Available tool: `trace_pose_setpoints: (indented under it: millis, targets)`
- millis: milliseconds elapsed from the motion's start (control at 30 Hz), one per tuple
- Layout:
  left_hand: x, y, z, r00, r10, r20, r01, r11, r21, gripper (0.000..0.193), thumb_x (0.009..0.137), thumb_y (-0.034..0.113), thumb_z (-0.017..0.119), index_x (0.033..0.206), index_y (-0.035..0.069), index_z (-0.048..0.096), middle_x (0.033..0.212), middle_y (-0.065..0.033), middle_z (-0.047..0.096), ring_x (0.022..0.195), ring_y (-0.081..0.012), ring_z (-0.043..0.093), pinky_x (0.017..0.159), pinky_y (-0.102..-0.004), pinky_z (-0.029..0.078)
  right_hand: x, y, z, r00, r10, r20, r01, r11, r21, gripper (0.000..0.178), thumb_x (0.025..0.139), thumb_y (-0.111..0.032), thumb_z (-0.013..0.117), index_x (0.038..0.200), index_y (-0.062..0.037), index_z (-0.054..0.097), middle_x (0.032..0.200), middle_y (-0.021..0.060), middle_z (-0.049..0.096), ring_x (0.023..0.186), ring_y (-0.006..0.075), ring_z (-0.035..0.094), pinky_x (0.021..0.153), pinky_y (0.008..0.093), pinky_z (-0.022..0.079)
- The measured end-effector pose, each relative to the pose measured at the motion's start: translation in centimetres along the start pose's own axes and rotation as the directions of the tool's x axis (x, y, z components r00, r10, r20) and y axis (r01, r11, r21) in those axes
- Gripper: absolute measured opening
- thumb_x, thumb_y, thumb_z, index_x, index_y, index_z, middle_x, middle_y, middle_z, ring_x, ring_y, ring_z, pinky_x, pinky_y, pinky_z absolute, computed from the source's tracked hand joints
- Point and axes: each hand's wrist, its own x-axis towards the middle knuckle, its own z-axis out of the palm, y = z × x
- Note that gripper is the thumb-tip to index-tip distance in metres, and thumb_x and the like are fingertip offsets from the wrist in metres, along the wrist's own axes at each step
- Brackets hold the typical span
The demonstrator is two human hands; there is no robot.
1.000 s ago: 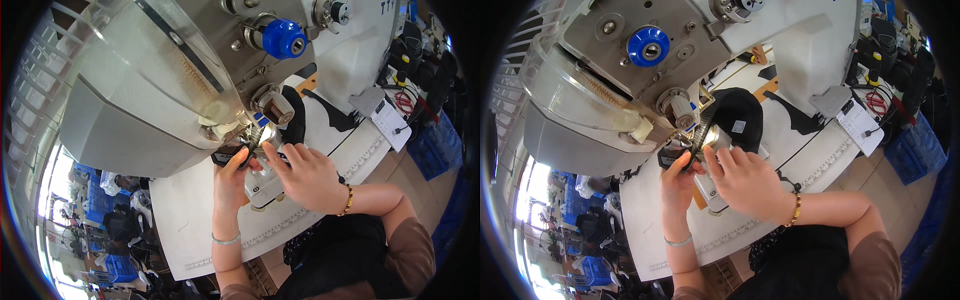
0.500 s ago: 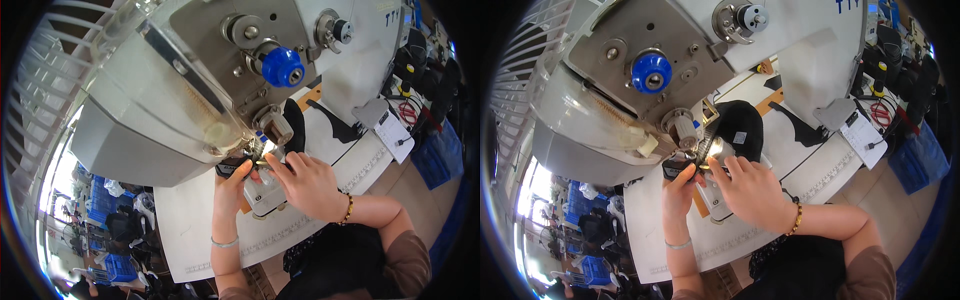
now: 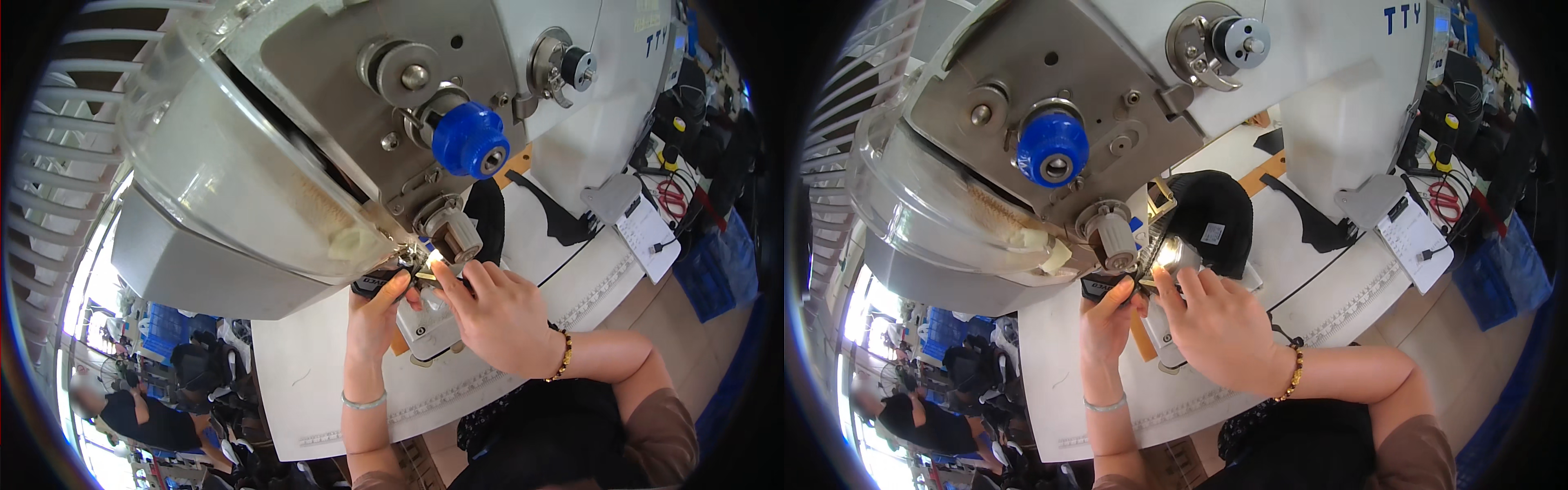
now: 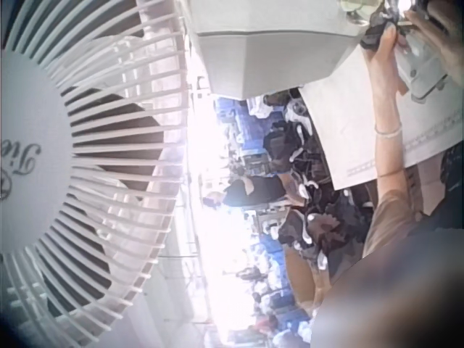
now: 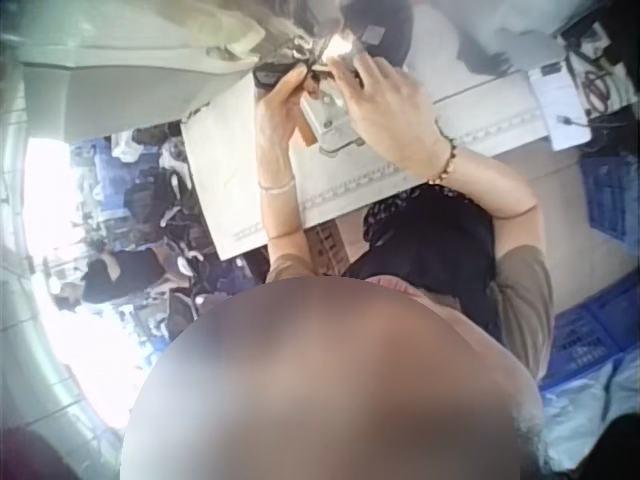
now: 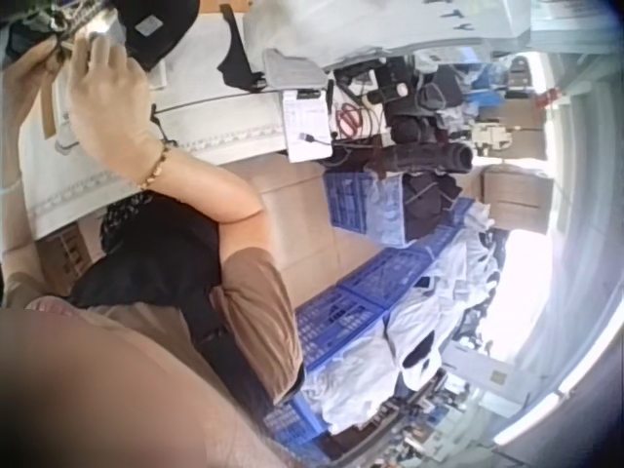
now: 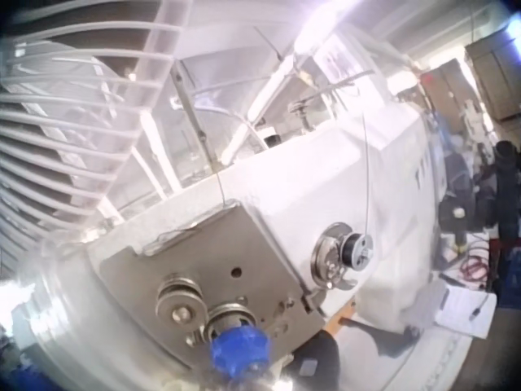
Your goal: The person stitches leather shoe parts using a sewing machine, rethreads and replaces a bobbin after trimming thread with snips, and sews the shoe upper pieces on the machine.
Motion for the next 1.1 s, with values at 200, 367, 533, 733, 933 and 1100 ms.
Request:
trace_pose_setpoints:
  millis: [200,367,533,733,933,1100]
  targets:
    - [0.3,0.3,-0.5,1.0,-0.019,0.024,0.019,1.0,-0.018,0.011,0.083,0.005,0.058,0.091,-0.003,0.058,0.073,-0.0097,0.058,0.062,-0.019,0.056,0.055,-0.0311,0.045,0.1,-0.4,0.0,0.999,-0.028,0.029,0.03,0.998,-0.053,0.033,0.075,-0.012,0.057,0.104,0.0044,0.058,0.073,0.0029,0.047,0.064,0.0129,0.05,0.051,0.021,0.041]
    - [0.4,0.5,-0.9,0.998,-0.064,0.008,0.064,0.998,-0.029,0.01,0.084,0.007,0.057,0.083,-0.003,0.059,0.065,-0.0104,0.057,0.061,-0.0196,0.054,0.055,-0.0307,0.042,0.3,-0.9,0.5,0.998,-0.056,-0.04,0.052,0.993,-0.102,0.034,0.072,-0.011,0.057,0.102,0.0055,0.058,0.072,0.0026,0.046,0.064,0.0126,0.049,0.051,0.0209,0.041]
    - [0.6,0.5,-1.3,0.994,-0.109,-0.009,0.109,0.994,-0.016,0.013,0.083,0.008,0.058,0.079,-0.005,0.059,0.066,-0.0113,0.057,0.06,-0.0209,0.054,0.057,-0.0309,0.042,0.3,-1.3,0.6,0.999,-0.028,0.02,0.031,0.986,-0.162,0.033,0.08,-0.018,0.06,0.107,0.0009,0.056,0.073,0.0027,0.044,0.06,0.0134,0.048,0.048,0.024,0.04]
    - [0.7,0.6,-1.0,0.995,-0.1,-0.013,0.099,0.994,-0.047,0.012,0.083,0.006,0.057,0.081,-0.005,0.058,0.068,-0.012,0.058,0.06,-0.0217,0.054,0.057,-0.0318,0.043,0.3,-1.4,1.1,1.0,-0.024,-0.015,0.021,0.986,-0.167,0.033,0.081,-0.018,0.06,0.108,0.0008,0.055,0.073,0.0027,0.043,0.061,0.0135,0.048,0.048,0.024,0.04]
    - [0.3,0.4,-0.6,0.991,-0.11,-0.073,0.105,0.993,-0.062,0.011,0.083,0.005,0.054,0.082,-0.005,0.057,0.068,-0.0124,0.057,0.06,-0.0221,0.055,0.056,-0.0317,0.043,0.1,-0.2,0.4,0.999,-0.016,0.028,0.017,0.999,-0.027,0.033,0.08,-0.019,0.058,0.106,0.0016,0.055,0.073,0.0015,0.045,0.065,0.0117,0.05,0.052,0.0212,0.043]
    - [0.3,0.2,-0.4,0.997,-0.07,-0.037,0.068,0.996,-0.059,0.01,0.084,0.004,0.054,0.083,-0.005,0.057,0.068,-0.0119,0.057,0.06,-0.0223,0.055,0.056,-0.0317,0.044,0.1,0.3,0.1,0.999,-0.016,0.031,0.015,1.0,0.006,0.033,0.081,-0.02,0.058,0.106,0.0011,0.055,0.072,0.0013,0.044,0.061,0.0117,0.049,0.049,0.0223,0.042]
